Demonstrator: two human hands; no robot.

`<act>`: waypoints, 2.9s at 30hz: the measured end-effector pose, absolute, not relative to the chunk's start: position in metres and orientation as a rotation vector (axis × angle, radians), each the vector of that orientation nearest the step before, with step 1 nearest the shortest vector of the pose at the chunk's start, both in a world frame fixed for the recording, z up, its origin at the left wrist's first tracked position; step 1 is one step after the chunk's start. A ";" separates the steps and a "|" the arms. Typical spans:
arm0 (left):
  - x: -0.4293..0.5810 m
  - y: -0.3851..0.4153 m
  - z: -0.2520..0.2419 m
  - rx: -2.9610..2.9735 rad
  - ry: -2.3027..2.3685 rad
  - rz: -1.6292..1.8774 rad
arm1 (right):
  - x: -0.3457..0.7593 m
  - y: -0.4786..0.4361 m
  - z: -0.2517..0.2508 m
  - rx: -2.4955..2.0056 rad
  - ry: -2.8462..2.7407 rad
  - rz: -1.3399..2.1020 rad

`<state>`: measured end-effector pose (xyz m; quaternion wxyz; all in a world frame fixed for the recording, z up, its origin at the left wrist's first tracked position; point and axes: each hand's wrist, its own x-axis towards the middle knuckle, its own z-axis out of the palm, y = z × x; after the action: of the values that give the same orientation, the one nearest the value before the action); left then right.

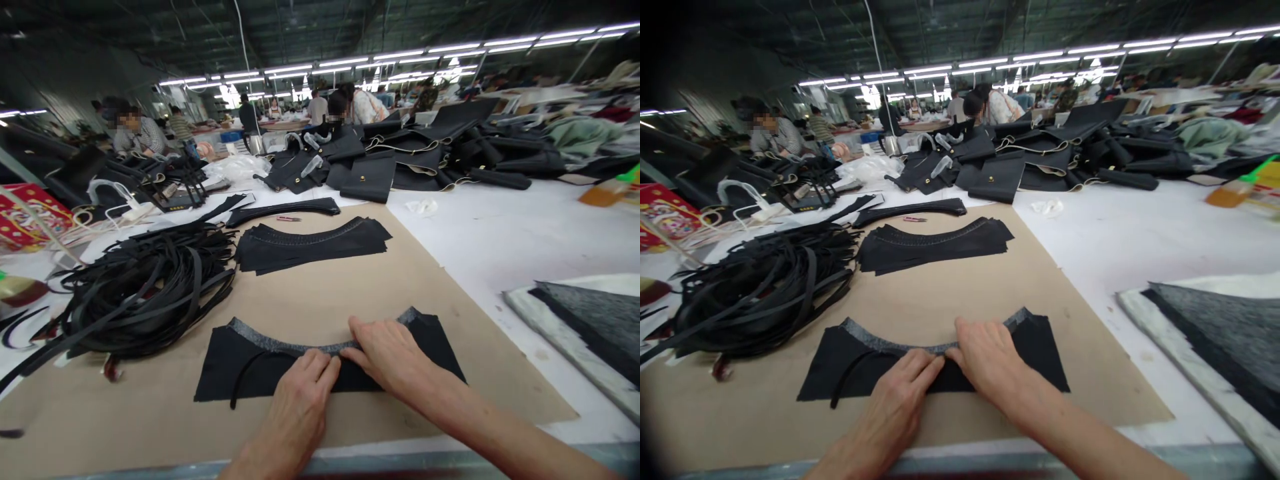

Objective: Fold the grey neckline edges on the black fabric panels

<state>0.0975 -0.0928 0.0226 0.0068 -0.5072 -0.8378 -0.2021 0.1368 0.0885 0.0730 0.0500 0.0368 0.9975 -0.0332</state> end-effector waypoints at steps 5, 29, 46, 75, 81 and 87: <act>0.100 -0.092 0.020 -1.608 -2.562 -0.494 | 0.139 0.134 0.088 0.033 2.937 -0.372; 0.103 -0.080 0.017 -1.503 -2.524 -0.179 | 0.125 0.152 0.082 0.152 2.893 -0.245; 0.119 -0.028 0.014 -1.605 -2.634 -0.306 | 0.141 0.199 0.073 0.348 2.895 -0.702; 0.123 -0.021 0.014 -1.581 -2.677 -0.261 | 0.147 0.200 0.089 0.360 2.548 -1.471; 0.125 -0.021 0.002 -1.511 -2.582 -0.298 | 0.150 0.213 0.076 0.395 2.756 -1.140; 0.124 -0.019 -0.003 -1.477 -2.521 -0.311 | 0.147 0.213 0.071 0.379 2.893 -0.885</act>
<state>0.1244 -0.0190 -0.0026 0.1016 -0.5000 -0.8535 -0.1053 0.1474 0.2127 0.0711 0.0461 0.1243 0.9478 -0.2899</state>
